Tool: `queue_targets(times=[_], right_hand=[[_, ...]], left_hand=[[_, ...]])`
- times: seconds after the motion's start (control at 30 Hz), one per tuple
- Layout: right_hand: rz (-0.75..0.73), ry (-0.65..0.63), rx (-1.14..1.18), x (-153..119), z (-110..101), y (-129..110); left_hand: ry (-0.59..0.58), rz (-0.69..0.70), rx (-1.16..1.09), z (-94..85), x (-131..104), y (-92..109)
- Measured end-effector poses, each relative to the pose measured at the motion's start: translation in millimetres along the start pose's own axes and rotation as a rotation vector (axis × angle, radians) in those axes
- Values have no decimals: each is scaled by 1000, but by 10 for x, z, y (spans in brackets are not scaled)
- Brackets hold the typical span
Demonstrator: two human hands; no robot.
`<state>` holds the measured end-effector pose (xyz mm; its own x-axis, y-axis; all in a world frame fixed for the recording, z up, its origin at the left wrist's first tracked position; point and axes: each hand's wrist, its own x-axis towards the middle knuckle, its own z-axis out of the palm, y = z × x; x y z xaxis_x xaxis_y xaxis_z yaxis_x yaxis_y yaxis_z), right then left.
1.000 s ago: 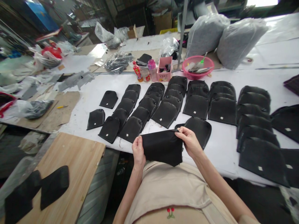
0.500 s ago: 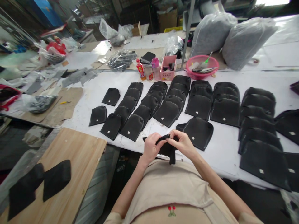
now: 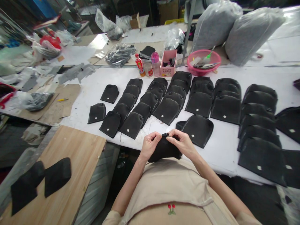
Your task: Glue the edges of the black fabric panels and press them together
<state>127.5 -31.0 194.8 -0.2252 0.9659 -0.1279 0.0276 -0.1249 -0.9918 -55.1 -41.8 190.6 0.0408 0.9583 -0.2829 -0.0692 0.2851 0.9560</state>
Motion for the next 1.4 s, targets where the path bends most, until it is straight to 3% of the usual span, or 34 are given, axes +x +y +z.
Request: queue_targets(times=[0.17, 0.57, 0.83, 1.1, 1.4], right_hand=[[-21, 11, -56, -12, 19, 24], [-355, 53, -377, -103, 123, 148], [-344, 28, -323, -117, 124, 153], [-366, 4, -363, -128, 106, 163], [-304, -6, -258, -139, 70, 158]], left_hand=[[-22, -91, -102, 5, -13, -29], [18, -158, -200, 90, -5, -8], [-17, -124, -17, 90, 8, -28], [-31, 42, 297, 43, 0, -14], [-45, -58, 138, 47, 16, -40]])
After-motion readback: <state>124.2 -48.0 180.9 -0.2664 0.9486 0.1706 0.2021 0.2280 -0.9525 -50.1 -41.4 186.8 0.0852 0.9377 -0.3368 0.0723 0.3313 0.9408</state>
